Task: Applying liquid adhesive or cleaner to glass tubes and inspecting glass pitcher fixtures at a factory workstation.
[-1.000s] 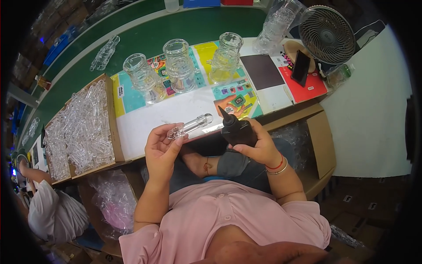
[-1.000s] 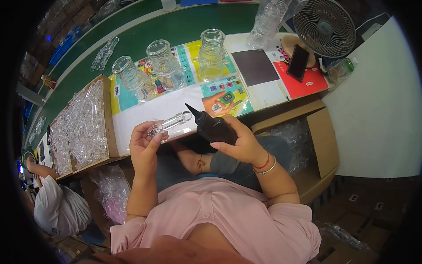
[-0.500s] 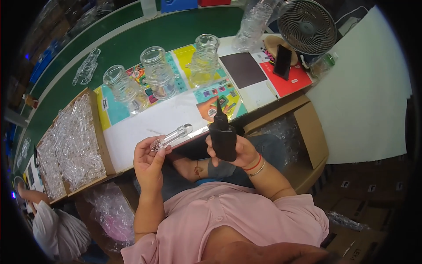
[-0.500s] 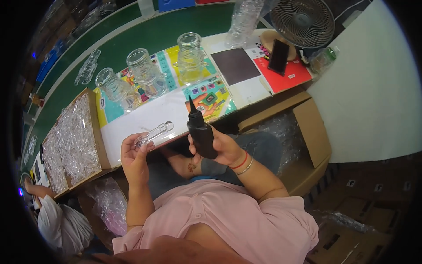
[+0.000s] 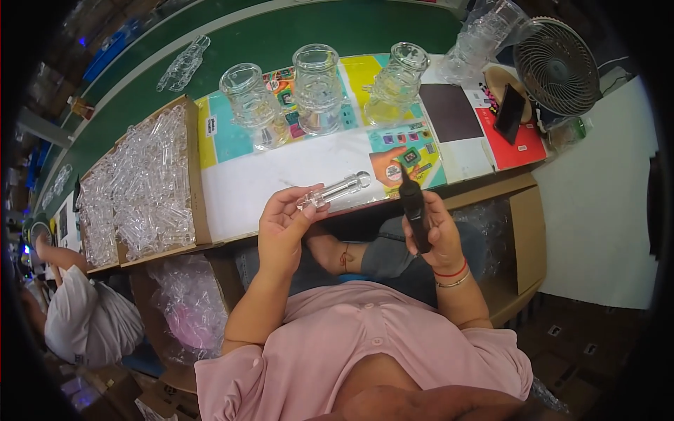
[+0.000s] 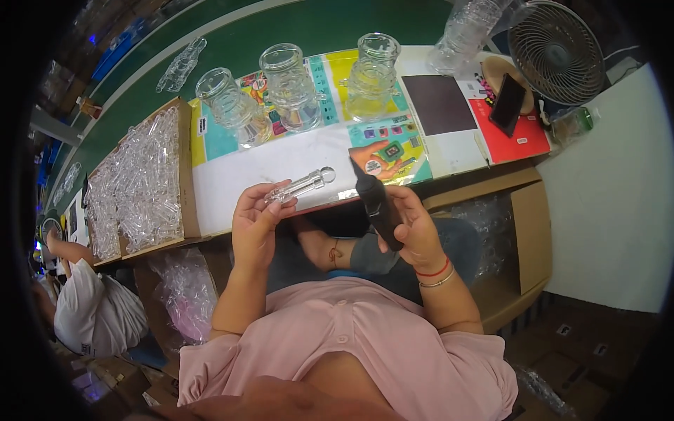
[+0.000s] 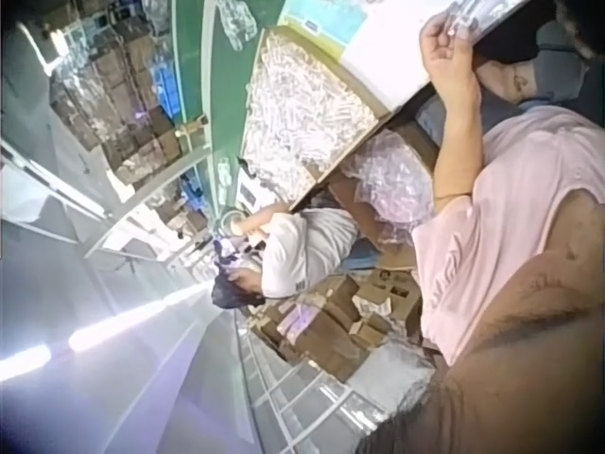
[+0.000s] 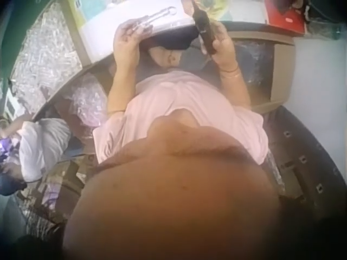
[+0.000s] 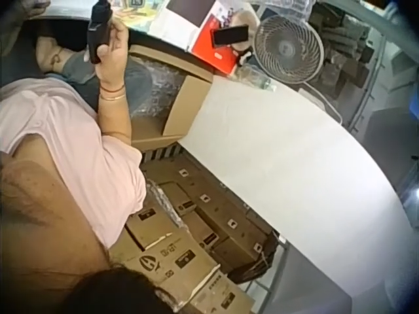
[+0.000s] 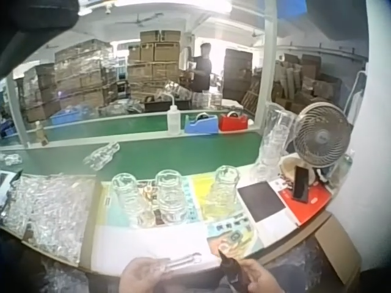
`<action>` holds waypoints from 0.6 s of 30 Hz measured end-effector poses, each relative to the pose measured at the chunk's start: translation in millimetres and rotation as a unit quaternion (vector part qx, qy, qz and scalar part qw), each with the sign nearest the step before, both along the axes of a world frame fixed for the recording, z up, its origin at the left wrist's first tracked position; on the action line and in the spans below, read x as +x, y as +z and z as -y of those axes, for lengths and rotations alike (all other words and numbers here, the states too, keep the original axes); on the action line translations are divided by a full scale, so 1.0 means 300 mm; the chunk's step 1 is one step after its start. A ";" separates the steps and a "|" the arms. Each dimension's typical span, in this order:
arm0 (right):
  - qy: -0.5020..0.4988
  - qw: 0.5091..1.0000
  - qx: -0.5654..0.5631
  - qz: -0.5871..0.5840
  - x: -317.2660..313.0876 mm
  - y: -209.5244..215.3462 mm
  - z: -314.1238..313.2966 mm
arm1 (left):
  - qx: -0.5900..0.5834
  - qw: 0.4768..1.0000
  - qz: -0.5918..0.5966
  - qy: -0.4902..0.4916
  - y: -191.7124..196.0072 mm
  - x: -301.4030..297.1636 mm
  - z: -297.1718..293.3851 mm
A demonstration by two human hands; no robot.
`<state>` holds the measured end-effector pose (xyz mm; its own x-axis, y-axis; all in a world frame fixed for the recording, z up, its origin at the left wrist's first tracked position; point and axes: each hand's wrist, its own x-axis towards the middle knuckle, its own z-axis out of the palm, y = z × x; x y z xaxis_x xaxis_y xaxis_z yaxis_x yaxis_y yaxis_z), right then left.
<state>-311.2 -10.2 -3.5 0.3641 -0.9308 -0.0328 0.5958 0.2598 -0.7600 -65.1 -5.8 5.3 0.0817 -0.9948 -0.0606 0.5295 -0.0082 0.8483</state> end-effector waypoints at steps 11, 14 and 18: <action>-0.193 0.950 -0.169 -0.178 -0.053 0.167 0.051 | -0.015 1.000 0.020 0.000 0.030 -0.008 -0.011; -0.240 0.964 -0.116 0.009 -0.031 0.201 0.079 | -0.017 1.000 0.021 -0.006 0.033 -0.018 -0.019; -0.259 0.942 -0.005 0.214 0.036 0.250 0.138 | -0.028 0.999 0.028 -0.012 0.035 -0.027 -0.037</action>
